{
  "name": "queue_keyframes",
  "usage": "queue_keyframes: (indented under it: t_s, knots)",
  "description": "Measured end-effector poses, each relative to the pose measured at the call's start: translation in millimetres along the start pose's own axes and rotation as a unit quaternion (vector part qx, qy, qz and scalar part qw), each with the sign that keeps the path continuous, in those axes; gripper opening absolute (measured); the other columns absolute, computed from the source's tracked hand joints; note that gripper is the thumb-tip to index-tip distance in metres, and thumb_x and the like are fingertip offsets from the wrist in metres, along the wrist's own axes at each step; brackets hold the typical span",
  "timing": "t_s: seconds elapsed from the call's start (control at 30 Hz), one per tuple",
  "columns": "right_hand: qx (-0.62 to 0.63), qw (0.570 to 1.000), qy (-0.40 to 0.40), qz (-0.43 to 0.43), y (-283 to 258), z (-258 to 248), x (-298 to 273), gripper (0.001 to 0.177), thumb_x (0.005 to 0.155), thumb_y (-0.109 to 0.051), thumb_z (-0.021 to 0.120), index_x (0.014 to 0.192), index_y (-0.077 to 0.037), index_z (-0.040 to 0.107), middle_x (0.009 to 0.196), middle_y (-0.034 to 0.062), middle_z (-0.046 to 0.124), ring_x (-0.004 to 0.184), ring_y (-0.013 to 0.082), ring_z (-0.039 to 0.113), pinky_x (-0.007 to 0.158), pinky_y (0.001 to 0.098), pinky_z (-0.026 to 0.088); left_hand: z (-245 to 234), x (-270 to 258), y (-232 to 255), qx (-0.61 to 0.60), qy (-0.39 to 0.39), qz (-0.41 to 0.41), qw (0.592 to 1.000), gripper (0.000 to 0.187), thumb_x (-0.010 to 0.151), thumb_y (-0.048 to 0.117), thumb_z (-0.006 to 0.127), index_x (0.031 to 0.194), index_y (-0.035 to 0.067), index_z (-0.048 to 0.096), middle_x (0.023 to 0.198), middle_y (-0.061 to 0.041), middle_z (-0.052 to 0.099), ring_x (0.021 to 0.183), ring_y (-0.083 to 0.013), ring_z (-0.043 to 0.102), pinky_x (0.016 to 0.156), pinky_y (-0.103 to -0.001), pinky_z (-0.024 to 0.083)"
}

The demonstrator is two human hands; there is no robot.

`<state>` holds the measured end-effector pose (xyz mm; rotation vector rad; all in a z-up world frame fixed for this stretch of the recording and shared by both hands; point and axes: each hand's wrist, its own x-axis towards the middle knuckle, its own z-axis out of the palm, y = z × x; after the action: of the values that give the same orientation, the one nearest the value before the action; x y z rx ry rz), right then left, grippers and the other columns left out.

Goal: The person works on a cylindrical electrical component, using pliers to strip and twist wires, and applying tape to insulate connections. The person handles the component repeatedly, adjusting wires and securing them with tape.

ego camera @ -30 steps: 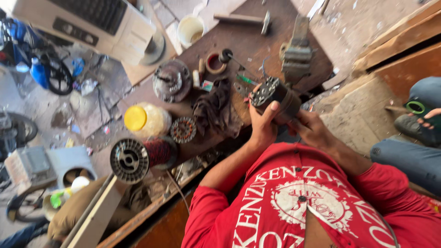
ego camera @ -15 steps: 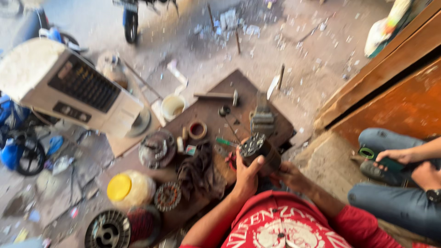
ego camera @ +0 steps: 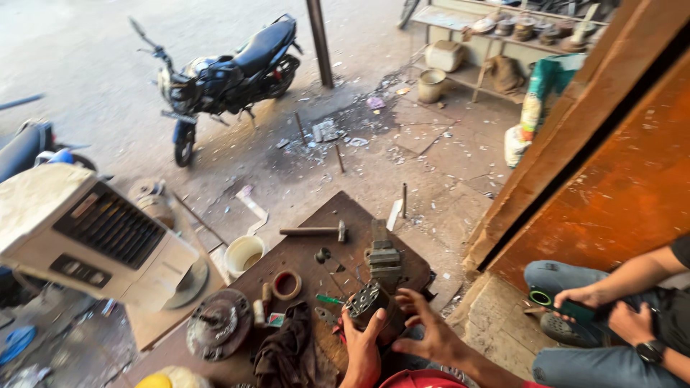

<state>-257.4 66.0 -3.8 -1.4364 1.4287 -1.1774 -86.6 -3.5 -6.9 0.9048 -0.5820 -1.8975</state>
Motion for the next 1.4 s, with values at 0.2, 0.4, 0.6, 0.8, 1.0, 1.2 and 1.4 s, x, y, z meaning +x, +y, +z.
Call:
queue_keyframes:
  t_s: [0.2,0.4,0.6,0.8,1.0,1.2,1.4]
  knots:
    - [-0.072,0.994,-0.045,0.062,-23.2,22.5,10.7,0.117,0.065,-0.051,0.093,0.154,-0.011,0.029,0.144,0.0182,0.057,0.135,0.0319,0.058,0.113,0.0427,0.046,-28.4,13.4,-32.1,0.081,0.021,0.062,0.995,0.076,0.074,0.008,0.084,0.137,0.005,0.042,0.117,-0.018,0.067,0.101,-0.027,0.071,0.083,-0.037,0.061]
    - [-0.015,0.993,-0.105,0.046,-7.6,39.1,24.4,0.124,0.065,-0.051,0.092,0.158,-0.004,0.026,0.146,0.0167,0.059,0.135,0.0289,0.06,0.116,0.0395,0.046,-77.0,19.5,-45.5,0.093,0.003,0.106,0.99,0.094,0.072,0.002,0.081,0.147,0.006,0.025,0.129,-0.022,0.06,0.114,-0.0329,0.068,0.095,-0.043,0.057]
    - [0.184,0.967,-0.135,0.117,20.5,73.8,29.8,0.12,0.064,-0.042,0.095,0.156,0.002,0.032,0.143,0.0157,0.06,0.134,0.0257,0.056,0.116,0.0384,0.044,-140.8,15.4,-31.7,0.243,0.112,0.314,0.911,0.12,0.064,0.006,0.082,0.159,0.006,0.008,0.145,-0.022,0.04,0.13,-0.0326,0.049,0.102,-0.044,0.047]
    - [0.028,0.993,-0.079,0.083,69.9,128.7,55.8,0.113,0.063,-0.046,0.091,0.152,0.001,0.039,0.145,0.0185,0.06,0.136,0.0284,0.057,0.114,0.0385,0.044,-230.5,17.9,9.9,0.33,0.298,0.418,0.792,0.126,0.061,0.007,0.085,0.163,0.006,0.012,0.141,-0.023,0.042,0.124,-0.0335,0.05,0.103,-0.045,0.044]
    - [-0.19,0.97,-0.077,0.132,113.3,185.6,73.1,0.114,0.066,-0.05,0.088,0.156,-0.008,0.032,0.15,0.0255,0.046,0.141,0.0383,0.044,0.117,0.0419,0.037,-271.1,18.6,16.6,0.082,0.318,0.253,0.91,0.126,0.062,0.006,0.084,0.165,0.013,0.012,0.135,-0.024,0.049,0.107,-0.0345,0.062,0.087,-0.046,0.057]
    - [-0.229,0.967,-0.054,0.1,111.4,219.9,71.7,0.105,0.067,-0.047,0.084,0.15,-0.006,0.037,0.146,0.0205,0.052,0.135,0.0378,0.049,0.113,0.0436,0.041,-267.7,-1.1,-13.4,0.098,0.359,0.045,0.927,0.124,0.064,0.004,0.084,0.162,0.021,0.011,0.147,-0.019,0.038,0.12,-0.036,0.056,0.082,-0.052,0.056]
    - [-0.274,0.955,-0.038,0.109,96.4,230.6,65.3,0.105,0.07,-0.047,0.083,0.153,-0.008,0.033,0.142,0.0183,0.052,0.135,0.0375,0.047,0.11,0.0457,0.042,-250.4,-2.1,-39.6,0.286,0.271,0.128,0.91,0.095,0.073,0.02,0.087,0.151,0.001,0.037,0.145,-0.024,0.052,0.127,-0.0352,0.058,0.099,-0.048,0.052]
